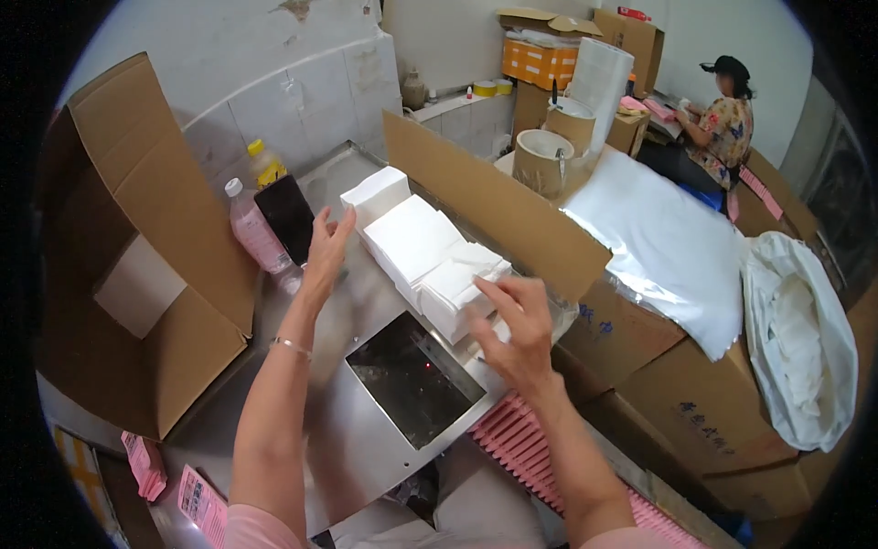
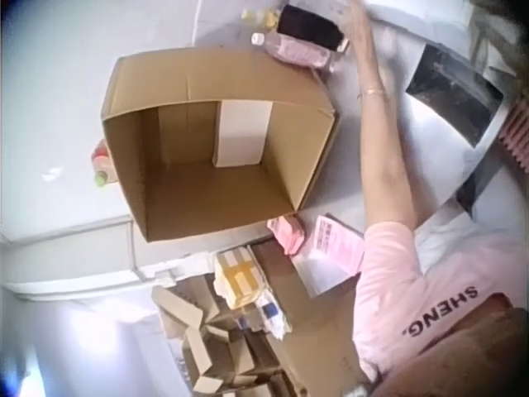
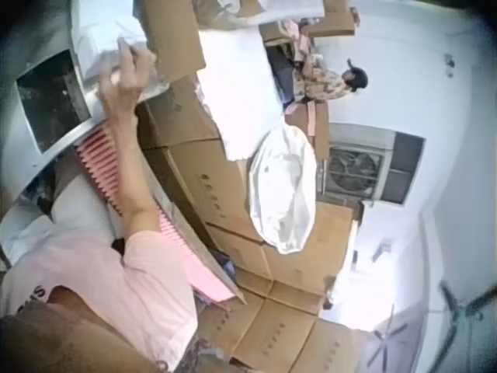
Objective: Counting stacks of pink tissue paper, feeding them into a wrapping machine, and then placing the finished packs into plastic bags and cardboard boxes.
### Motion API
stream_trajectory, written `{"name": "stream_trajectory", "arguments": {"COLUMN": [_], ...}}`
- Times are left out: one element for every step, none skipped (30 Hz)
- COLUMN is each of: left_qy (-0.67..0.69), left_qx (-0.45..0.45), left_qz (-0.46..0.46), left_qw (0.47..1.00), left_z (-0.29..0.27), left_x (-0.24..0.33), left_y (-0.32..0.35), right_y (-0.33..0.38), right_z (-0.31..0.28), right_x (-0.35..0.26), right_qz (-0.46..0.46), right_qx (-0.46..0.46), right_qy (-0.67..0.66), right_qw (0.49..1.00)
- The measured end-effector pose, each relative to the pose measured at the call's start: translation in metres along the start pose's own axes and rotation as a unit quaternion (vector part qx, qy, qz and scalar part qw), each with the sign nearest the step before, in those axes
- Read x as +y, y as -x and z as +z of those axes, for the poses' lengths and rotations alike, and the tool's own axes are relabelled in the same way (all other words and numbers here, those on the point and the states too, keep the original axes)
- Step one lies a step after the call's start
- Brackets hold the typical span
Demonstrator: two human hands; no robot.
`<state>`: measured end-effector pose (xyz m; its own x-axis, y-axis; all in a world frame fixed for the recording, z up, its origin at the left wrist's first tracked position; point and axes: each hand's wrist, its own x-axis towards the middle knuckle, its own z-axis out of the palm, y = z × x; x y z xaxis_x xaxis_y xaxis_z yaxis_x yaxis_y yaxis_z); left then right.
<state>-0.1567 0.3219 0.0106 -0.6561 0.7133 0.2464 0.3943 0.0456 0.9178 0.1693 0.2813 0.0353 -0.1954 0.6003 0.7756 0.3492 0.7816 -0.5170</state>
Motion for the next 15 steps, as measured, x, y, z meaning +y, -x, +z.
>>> {"name": "stream_trajectory", "arguments": {"left_qy": [-0.006,0.013,0.030,0.020,0.014,0.023,0.032,0.032,0.006,-0.103,-0.134,-0.204,-0.261,-0.237,-0.378], "left_qx": [0.000,-0.093,-0.183,-0.220,-0.260,-0.288,-0.319,-0.330,-0.343,-0.333,-0.298,-0.246,-0.138,-0.165,-0.034], "left_qz": [-0.002,0.001,0.006,-0.003,-0.010,-0.019,-0.031,-0.072,-0.010,-0.014,0.047,0.109,0.160,0.182,0.110], "left_qw": [1.000,0.996,0.983,0.975,0.965,0.957,0.947,0.941,0.939,0.937,0.944,0.941,0.942,0.940,0.919], "left_z": [-0.012,-0.020,-0.034,-0.051,-0.062,-0.077,-0.090,-0.104,-0.120,-0.133,-0.149,-0.171,-0.205,-0.220,-0.242], "left_x": [0.007,0.023,0.040,0.047,0.052,0.064,0.073,0.077,0.074,0.092,0.094,0.089,0.050,0.040,0.045], "left_y": [0.015,0.036,0.060,0.084,0.110,0.139,0.169,0.195,0.218,0.236,0.252,0.267,0.283,0.308,0.331], "right_y": [-0.015,-0.023,-0.022,-0.021,-0.020,-0.021,-0.019,-0.017,-0.015,-0.015,-0.015,-0.016,-0.025,-0.034,-0.033], "right_z": [0.000,-0.002,0.002,0.005,0.004,0.003,0.004,0.001,-0.004,-0.008,-0.010,-0.009,-0.020,-0.038,-0.069], "right_x": [-0.008,-0.006,0.004,0.007,0.012,0.016,0.021,0.024,0.031,0.038,0.042,0.044,0.028,0.010,0.009], "right_qz": [-0.065,-0.125,-0.117,-0.115,-0.126,-0.140,-0.137,-0.155,-0.170,-0.181,-0.190,-0.226,-0.234,-0.214,-0.177], "right_qx": [-0.049,-0.097,-0.123,-0.121,-0.147,-0.172,-0.170,-0.170,-0.169,-0.171,-0.170,-0.085,-0.005,0.065,0.085], "right_qy": [0.015,0.039,0.045,0.041,0.063,0.082,0.083,0.106,0.136,0.158,0.183,0.181,0.185,0.160,0.156], "right_qw": [0.997,0.987,0.984,0.985,0.979,0.972,0.972,0.967,0.961,0.956,0.949,0.953,0.955,0.961,0.968]}}
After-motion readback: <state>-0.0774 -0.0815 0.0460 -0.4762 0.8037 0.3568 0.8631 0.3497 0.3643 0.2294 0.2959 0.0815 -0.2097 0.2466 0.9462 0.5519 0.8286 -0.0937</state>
